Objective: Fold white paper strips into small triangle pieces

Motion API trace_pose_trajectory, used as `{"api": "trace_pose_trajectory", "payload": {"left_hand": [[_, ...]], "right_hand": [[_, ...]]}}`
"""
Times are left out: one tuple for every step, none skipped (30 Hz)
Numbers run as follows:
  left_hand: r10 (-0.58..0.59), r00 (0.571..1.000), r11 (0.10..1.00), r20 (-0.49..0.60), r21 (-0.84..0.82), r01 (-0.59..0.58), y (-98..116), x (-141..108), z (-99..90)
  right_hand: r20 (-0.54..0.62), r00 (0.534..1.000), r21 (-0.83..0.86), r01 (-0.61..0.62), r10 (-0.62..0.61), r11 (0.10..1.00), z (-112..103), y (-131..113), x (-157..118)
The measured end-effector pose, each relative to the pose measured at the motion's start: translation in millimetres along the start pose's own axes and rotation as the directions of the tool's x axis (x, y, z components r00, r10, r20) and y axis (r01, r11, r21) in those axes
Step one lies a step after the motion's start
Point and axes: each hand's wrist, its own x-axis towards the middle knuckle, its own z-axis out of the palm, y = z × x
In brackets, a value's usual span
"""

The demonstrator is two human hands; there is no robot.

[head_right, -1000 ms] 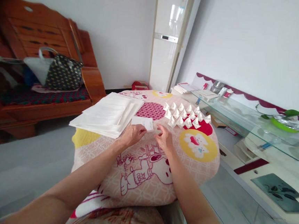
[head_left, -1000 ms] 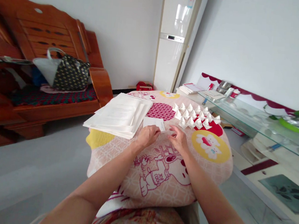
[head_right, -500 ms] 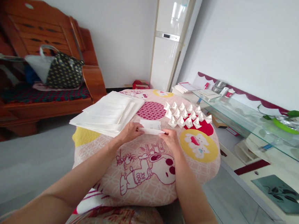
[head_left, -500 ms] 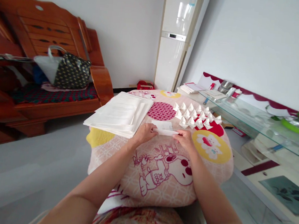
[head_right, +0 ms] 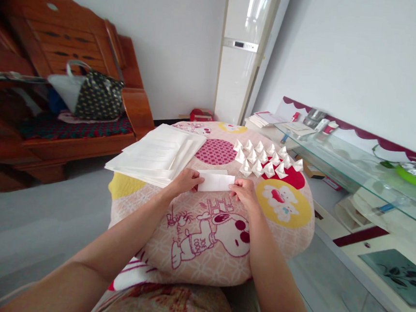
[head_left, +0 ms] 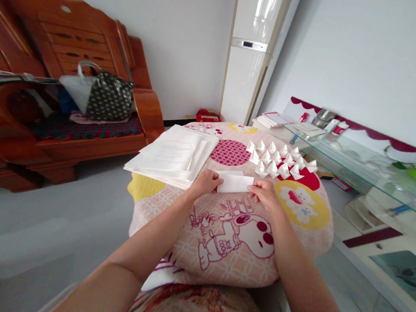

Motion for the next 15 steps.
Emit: {"api": "trace_pose_trajectory", "payload": {"left_hand": [[-0.007, 1.000, 1.000, 0.005, 0.010, 0.007, 0.6, -0.2, -0.2], [-0.012, 1.000, 1.000, 0.023, 0.011, 0.012, 1.2, -0.6, -0.6], [-0.012, 0.999, 1.000, 0.050, 0.006, 0.012, 1.7, -1.2, -1.1], [-0.012, 0.997, 1.000, 0.077, -0.004, 0.012, 2.1, -1.7, -1.5], [-0.011, 0.995, 1.000, 0.098, -0.011, 0.013, 2.5, -2.3, -1.8], [-0.012, 0.994, 1.000, 0.107, -0.010, 0.013, 2.9, -2.8, -2.0], [-0.015, 0.995, 1.000, 0.103, -0.001, 0.015, 3.4, -3.2, -2.0], [-0.019, 0.996, 1.000, 0.088, 0.015, 0.017, 4.0, -3.7, -2.0], [-0.023, 0.997, 0.999, 0.068, 0.032, 0.021, 4.8, -4.1, -2.0], [-0.026, 0.998, 0.998, 0.049, 0.051, 0.024, 5.9, -4.7, -2.0], [-0.025, 0.999, 0.997, 0.033, 0.072, 0.023, 7.1, -5.3, -2.1], [-0.024, 0.999, 0.995, 0.024, 0.094, 0.022, 8.4, -6.0, -2.2], [-0.023, 1.000, 0.993, 0.018, 0.113, 0.021, 9.6, -6.7, -2.4], [-0.023, 1.000, 0.991, 0.013, 0.133, 0.021, 10.8, -7.4, -2.4], [-0.024, 1.000, 0.988, 0.006, 0.153, 0.023, 11.8, -8.0, -2.3]], "right_hand": [[0.013, 1.000, -0.019, -0.013, 0.013, 1.000, -1.3, -1.4, -0.9], [0.029, 0.999, -0.037, -0.026, 0.027, 0.999, -3.2, -2.8, -2.0], [0.049, 0.998, -0.054, -0.039, 0.042, 0.998, -5.2, -4.0, -3.2], [0.070, 0.996, -0.067, -0.051, 0.056, 0.996, -7.2, -5.0, -4.5], [0.094, 0.993, -0.076, -0.063, 0.070, 0.995, -8.7, -5.8, -5.7], [0.111, 0.990, -0.081, -0.076, 0.085, 0.994, -9.5, -6.6, -6.8], [0.121, 0.987, -0.086, -0.093, 0.103, 0.992, -9.5, -7.3, -7.6], [0.120, 0.985, -0.094, -0.112, 0.123, 0.989, -8.5, -8.0, -8.2], [0.105, 0.986, -0.107, -0.121, 0.133, 0.987, -6.6, -8.8, -8.4], [0.076, 0.989, -0.125, -0.115, 0.125, 0.985, -4.0, -9.6, -8.4], [0.036, 0.994, -0.147, -0.095, 0.101, 0.985, -0.7, -10.5, -8.2], [-0.006, 0.998, -0.172, -0.069, 0.069, 0.983, 2.8, -11.2, -7.6], [-0.045, 0.998, -0.196, -0.046, 0.038, 0.979, 6.4, -11.9, -6.9], [-0.079, 0.997, -0.218, -0.031, 0.014, 0.976, 9.7, -12.4, -6.0], [-0.104, 0.995, -0.236, -0.027, 0.002, 0.971, 12.6, -12.7, -4.8]]}}
